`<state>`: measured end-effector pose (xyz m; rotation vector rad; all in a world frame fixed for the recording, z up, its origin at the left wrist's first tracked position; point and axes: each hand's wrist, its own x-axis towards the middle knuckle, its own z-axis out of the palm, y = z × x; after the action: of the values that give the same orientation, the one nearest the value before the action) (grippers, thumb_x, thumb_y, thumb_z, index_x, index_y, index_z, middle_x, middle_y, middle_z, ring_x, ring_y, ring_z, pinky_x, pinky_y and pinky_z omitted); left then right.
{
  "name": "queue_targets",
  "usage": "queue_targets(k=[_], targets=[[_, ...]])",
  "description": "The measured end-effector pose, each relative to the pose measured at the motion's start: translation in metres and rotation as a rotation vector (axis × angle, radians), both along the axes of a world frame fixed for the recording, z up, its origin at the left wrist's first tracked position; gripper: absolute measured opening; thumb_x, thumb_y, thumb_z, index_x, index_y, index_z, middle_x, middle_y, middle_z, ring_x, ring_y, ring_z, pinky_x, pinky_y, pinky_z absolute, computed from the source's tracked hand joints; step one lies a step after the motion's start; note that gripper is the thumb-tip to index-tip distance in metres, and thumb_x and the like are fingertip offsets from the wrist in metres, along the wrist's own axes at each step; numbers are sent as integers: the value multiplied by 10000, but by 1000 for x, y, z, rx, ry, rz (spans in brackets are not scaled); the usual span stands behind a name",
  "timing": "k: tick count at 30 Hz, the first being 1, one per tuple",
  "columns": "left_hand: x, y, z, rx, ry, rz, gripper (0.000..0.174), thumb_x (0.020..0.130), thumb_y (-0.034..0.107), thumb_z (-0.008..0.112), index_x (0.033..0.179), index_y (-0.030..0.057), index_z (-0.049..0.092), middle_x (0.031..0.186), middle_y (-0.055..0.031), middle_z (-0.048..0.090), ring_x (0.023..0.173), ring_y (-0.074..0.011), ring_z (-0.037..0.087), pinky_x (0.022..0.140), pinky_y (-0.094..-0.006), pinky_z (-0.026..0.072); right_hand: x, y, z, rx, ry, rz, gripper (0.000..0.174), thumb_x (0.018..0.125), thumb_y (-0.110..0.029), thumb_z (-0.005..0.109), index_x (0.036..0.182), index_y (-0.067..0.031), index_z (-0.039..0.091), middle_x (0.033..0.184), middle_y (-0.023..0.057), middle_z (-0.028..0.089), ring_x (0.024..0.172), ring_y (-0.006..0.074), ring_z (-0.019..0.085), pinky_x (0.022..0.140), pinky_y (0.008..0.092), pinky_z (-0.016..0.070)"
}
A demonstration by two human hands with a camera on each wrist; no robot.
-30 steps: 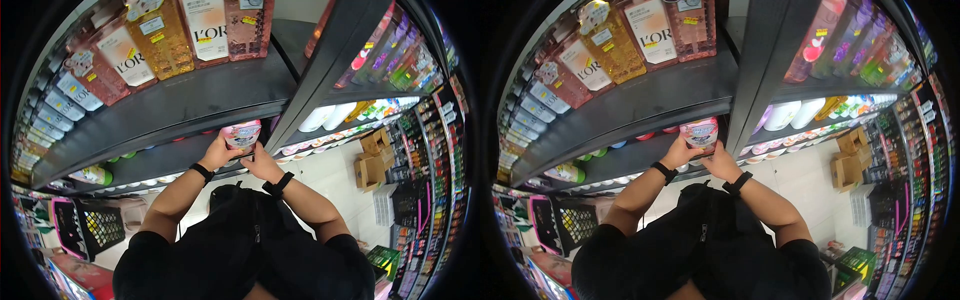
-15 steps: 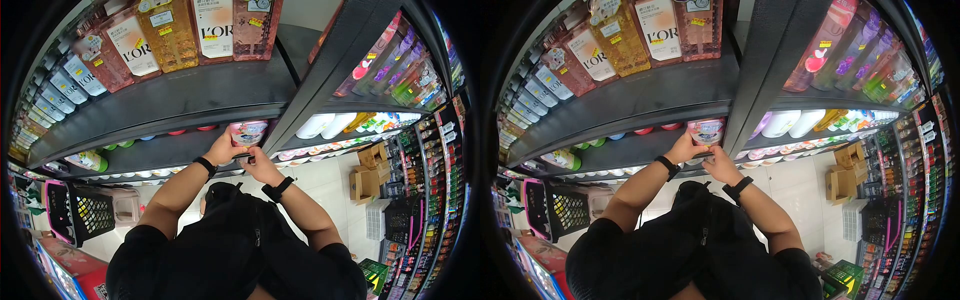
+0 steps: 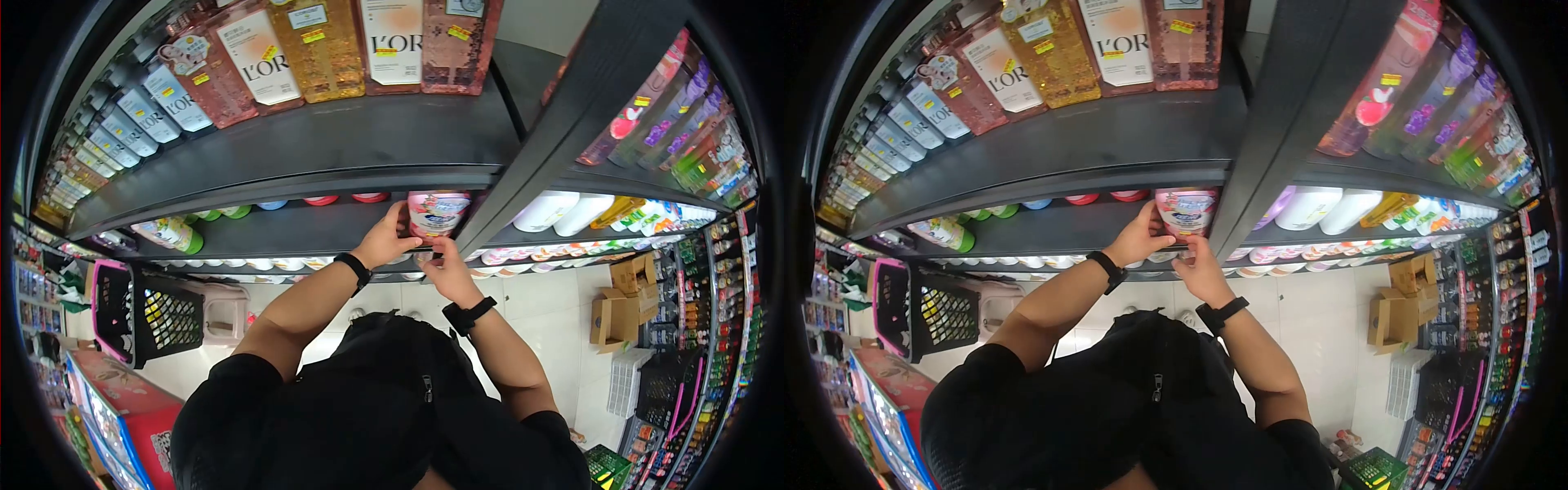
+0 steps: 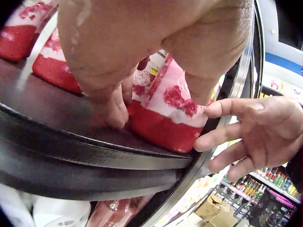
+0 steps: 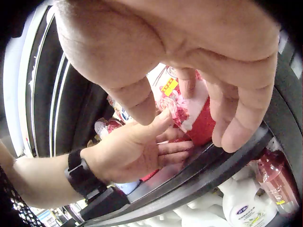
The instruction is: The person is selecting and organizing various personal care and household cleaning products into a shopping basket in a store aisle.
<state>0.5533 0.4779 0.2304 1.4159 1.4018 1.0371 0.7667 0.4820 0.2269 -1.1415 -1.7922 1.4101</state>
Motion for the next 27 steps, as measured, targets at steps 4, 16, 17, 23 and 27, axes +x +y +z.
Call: queue_targets(k=[4,16,17,23,27], targets=[[-40,-41,-5,-88,176,138,677,870,216,781,1432,34,448,1234,-198,619,958,-239,667,828,-360,562,-12,-7,-16,-98,91,-98,482,890,-100,726,1295,-22,476,1152,124,609,878,185,668,769,340,559],[-234,-184,-38,-199,-67,814,409,919,130,725,1268,4,554,1039,-58,624,915,-145,631,771,-282,535,-107,-44,-71,-94,61,56,238,904,-58,704,1116,-35,598,1024,63,660,839,119,614,760,279,504],[-251,-193,-36,-134,3,864,420,915,131,730,1271,3,548,1039,-57,621,916,-146,625,778,-281,529,-118,-47,-75,-115,90,68,227,907,-54,701,1110,-27,603,1007,61,675,835,114,614,756,272,504],[-399,-254,-13,282,404,1282,771,781,204,847,1374,-70,436,1180,-189,566,1100,-303,565,943,-393,483,-197,-82,-65,-253,93,74,120,987,-78,633,1093,-47,587,954,18,644,849,107,639,751,257,537],[-455,-286,12,178,337,1141,956,767,211,867,1490,-54,301,1392,-229,488,1280,-341,510,1017,-428,473,-282,-86,-39,-156,84,248,129,982,-71,642,1092,-35,584,945,18,641,848,108,641,763,252,524]])
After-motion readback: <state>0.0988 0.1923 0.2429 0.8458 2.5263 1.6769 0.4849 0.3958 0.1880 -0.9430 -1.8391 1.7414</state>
